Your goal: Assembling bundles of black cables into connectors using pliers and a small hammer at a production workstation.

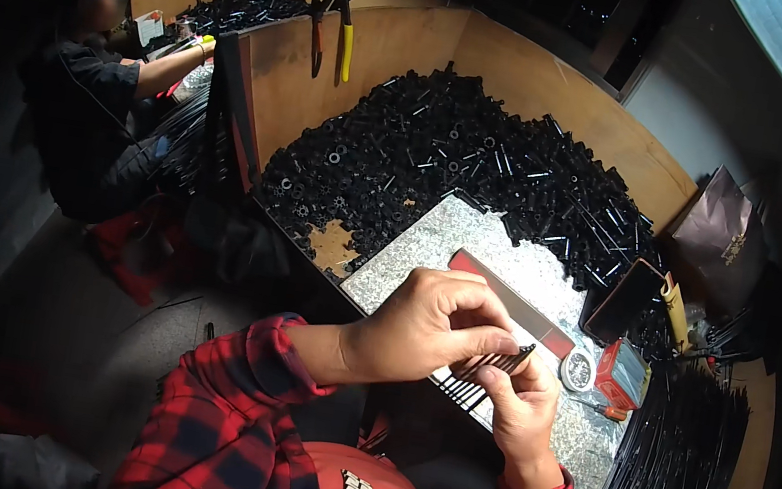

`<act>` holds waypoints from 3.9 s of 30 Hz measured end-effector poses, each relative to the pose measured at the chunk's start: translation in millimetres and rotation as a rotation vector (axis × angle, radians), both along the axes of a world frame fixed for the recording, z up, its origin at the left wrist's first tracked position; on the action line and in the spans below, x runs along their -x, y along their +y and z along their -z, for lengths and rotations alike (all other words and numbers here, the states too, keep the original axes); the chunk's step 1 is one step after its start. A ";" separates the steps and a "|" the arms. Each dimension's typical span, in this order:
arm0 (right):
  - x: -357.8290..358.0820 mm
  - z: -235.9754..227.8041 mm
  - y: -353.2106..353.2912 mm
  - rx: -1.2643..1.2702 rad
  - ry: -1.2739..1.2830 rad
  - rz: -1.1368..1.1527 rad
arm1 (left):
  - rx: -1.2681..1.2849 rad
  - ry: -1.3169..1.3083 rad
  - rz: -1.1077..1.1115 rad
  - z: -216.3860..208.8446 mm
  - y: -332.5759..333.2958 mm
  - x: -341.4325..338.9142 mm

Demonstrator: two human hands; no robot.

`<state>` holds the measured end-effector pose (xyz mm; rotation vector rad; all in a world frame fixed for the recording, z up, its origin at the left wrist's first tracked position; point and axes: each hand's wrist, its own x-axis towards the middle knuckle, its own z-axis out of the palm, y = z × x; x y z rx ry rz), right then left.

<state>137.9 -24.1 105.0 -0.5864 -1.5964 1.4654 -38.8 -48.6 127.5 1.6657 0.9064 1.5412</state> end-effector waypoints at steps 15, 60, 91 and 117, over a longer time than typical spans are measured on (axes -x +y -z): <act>-15.9 8.7 21.3 0.168 0.047 -0.031 | 0.140 1.243 -1.175 138.3 117.5 170.0; -13.2 23.3 33.6 0.179 0.088 -0.169 | 0.090 -0.411 0.226 22.3 28.6 0.1; -6.0 16.5 25.6 0.045 0.016 -0.193 | 0.111 -0.328 0.278 11.9 16.0 -2.0; -3.9 29.3 60.1 0.301 0.116 -0.685 | 0.123 -0.371 0.454 17.4 27.5 -2.5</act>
